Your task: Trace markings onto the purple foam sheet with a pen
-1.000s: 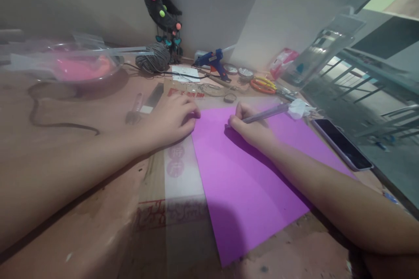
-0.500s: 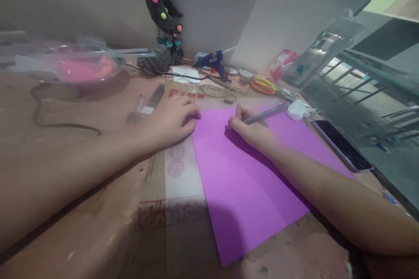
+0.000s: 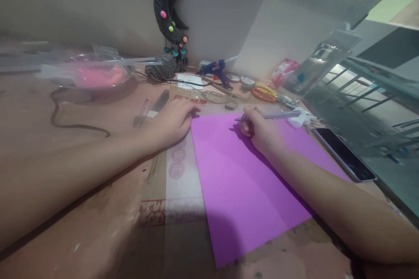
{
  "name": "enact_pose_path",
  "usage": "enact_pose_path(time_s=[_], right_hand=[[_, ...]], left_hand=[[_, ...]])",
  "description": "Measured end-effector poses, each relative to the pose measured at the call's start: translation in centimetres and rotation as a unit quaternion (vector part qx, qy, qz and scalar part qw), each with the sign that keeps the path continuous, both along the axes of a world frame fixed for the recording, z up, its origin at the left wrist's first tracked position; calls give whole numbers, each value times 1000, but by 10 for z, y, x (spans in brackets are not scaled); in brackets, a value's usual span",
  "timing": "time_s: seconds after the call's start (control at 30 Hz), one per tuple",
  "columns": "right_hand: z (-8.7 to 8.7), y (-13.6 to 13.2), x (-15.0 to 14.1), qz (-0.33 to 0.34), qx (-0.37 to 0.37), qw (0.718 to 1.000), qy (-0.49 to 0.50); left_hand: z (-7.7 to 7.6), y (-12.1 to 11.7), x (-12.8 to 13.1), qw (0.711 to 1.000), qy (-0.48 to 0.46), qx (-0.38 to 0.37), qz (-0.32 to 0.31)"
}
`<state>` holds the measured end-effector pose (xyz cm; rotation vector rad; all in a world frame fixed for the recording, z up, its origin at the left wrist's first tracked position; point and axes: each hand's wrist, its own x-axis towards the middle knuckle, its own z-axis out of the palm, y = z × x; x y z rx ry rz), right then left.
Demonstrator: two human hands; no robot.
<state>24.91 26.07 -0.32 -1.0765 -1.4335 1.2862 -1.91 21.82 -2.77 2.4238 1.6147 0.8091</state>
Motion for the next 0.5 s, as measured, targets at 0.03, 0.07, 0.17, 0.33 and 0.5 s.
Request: enact_pose_path(time_s=[0.03, 0.07, 0.17, 0.33, 0.5], right_hand=[[1, -1, 0, 0, 3, 1000, -4], [1, -3, 1, -1, 8, 1000, -10], [0, -6, 1, 4, 30, 999, -27], [11, -11, 0, 29, 65, 994, -85], [40, -12, 11, 93, 250, 924, -273]], left_hand=[[0, 1, -1, 1000, -4, 2, 8], [0, 2, -1, 1000, -5, 3, 11], [2, 3, -3, 1000, 3, 0, 0], [5, 1, 0, 1000, 5, 3, -20], [7, -5, 4, 995, 24, 30, -91]])
